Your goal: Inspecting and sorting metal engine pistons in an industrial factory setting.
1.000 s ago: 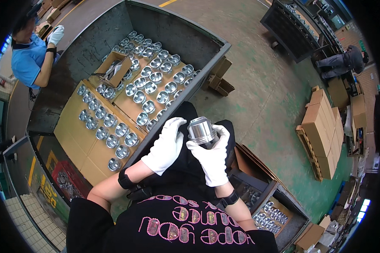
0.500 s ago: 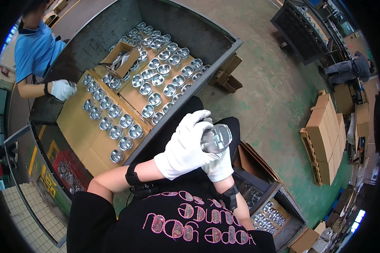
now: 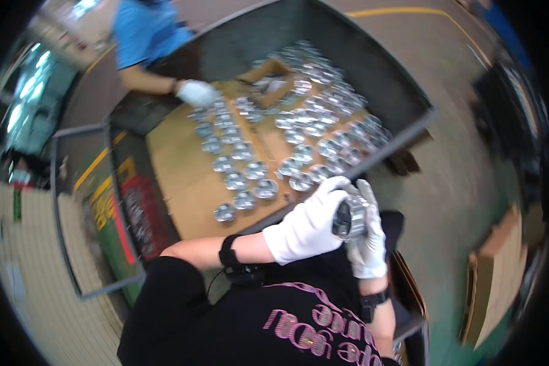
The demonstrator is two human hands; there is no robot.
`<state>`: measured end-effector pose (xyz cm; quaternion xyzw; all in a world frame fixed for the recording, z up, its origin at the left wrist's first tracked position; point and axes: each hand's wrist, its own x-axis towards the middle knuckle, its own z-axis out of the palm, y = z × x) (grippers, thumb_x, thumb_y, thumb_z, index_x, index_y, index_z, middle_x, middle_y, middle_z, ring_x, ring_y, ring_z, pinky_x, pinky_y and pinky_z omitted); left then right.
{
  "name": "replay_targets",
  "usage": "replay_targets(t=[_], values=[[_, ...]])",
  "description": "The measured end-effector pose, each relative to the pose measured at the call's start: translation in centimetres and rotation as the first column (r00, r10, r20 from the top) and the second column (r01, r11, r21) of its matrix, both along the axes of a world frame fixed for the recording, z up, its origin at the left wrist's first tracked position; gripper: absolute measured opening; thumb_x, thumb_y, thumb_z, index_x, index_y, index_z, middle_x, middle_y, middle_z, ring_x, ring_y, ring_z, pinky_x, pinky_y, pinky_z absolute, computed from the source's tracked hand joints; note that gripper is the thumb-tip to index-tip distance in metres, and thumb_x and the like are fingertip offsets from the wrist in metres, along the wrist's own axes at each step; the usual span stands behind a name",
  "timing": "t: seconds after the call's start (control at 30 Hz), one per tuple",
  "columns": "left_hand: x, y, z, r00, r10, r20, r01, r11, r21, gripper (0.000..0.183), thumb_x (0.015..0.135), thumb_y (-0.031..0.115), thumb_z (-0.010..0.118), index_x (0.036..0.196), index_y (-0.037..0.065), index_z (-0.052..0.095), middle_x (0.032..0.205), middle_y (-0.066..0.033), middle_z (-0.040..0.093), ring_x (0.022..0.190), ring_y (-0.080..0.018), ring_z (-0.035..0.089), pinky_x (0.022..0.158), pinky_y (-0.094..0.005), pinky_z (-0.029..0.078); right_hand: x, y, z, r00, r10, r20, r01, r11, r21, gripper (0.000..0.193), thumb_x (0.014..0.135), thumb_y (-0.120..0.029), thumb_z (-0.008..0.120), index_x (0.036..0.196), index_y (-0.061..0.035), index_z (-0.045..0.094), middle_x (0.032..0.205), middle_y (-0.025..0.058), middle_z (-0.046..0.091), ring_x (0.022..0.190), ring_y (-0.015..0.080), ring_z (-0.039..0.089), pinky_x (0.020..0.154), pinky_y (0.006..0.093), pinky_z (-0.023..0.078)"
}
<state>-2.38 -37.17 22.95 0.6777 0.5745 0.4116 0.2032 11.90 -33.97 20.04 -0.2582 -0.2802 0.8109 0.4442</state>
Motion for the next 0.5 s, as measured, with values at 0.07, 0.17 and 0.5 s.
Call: replay_targets(t=[0.07,0.17,0.5], values=[[-2.6,-0.7,-1.1,0.981,0.19,-0.033,-0.187,0.978,0.089,0.054,0.066,0.009,0.078,0.112,0.002,0.052,0.116,-0.019,0.055,0.105,-0.0339,0.06,0.087,-0.0377,0.05,-1.1,1.1,-0.1,0.978,0.152,0.146,-0.163,0.984,0.066,0.061,0.092,-0.027,0.06,0.143,-0.0024,0.036,0.14,0.0137,0.046,0.129,0.0232,0.045,0.11,0.0356,0.032],[-11.1,-1.7,-1.1,0.929,0.351,-0.12,-0.369,0.911,-0.187,0.041,0.071,0.008,0.072,0.108,0.003,0.055,0.098,-0.0143,0.057,0.088,-0.0285,0.062,0.077,-0.0346,0.052,-2.3,3.0,-2.1,0.659,-0.172,0.732,-0.488,0.643,0.59,0.047,0.087,-0.016,0.062,0.132,-0.0069,0.053,0.137,0.0128,0.051,0.133,0.031,0.039,0.11,0.0404,0.03],[-30.6,-9.3,-22.0,0.694,0.369,-0.618,-0.717,0.275,-0.641,0.068,0.061,0.036,0.083,0.108,-0.004,0.054,0.104,-0.0232,0.063,0.095,-0.0333,0.065,0.081,-0.0378,0.053,-4.0,3.7,-3.1,0.515,-0.244,0.822,-0.657,0.503,0.561,0.038,0.078,-0.008,0.064,0.116,-0.0071,0.065,0.13,0.0134,0.055,0.135,0.0385,0.033,0.107,0.0445,0.035]])
